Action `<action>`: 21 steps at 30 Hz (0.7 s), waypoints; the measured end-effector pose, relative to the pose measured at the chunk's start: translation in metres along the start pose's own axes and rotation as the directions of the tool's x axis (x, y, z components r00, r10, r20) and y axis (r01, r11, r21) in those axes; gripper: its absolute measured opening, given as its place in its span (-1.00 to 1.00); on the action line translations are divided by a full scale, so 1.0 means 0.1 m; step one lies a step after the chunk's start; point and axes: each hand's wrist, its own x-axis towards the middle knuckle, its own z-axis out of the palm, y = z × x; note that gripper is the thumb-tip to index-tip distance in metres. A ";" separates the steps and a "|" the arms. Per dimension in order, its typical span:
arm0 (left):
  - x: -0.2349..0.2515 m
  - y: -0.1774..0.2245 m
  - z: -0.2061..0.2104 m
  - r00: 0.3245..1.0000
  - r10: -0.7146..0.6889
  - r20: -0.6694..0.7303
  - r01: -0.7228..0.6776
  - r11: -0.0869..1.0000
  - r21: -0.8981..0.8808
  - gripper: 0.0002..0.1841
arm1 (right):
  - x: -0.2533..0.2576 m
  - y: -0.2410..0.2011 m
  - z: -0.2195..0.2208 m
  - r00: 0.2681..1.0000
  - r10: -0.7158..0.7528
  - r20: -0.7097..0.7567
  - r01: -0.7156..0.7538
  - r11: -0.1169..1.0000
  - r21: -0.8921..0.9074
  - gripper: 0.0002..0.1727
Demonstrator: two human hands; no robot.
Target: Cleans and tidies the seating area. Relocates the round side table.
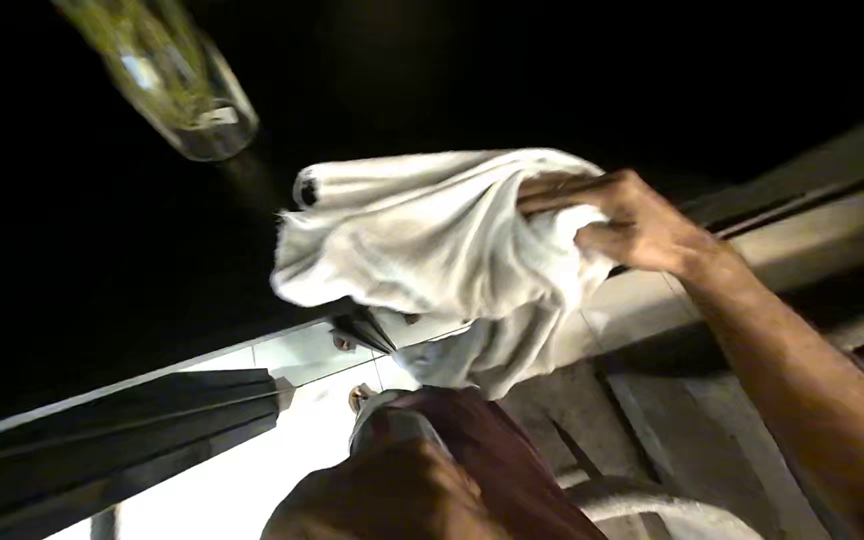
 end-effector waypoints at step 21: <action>2.49 -1.90 1.74 0.738 0.156 0.656 0.128 0.923 -0.363 -0.51 | -4.45 0.82 2.42 -0.133 0.936 0.327 -0.913 -0.244 0.328 -0.65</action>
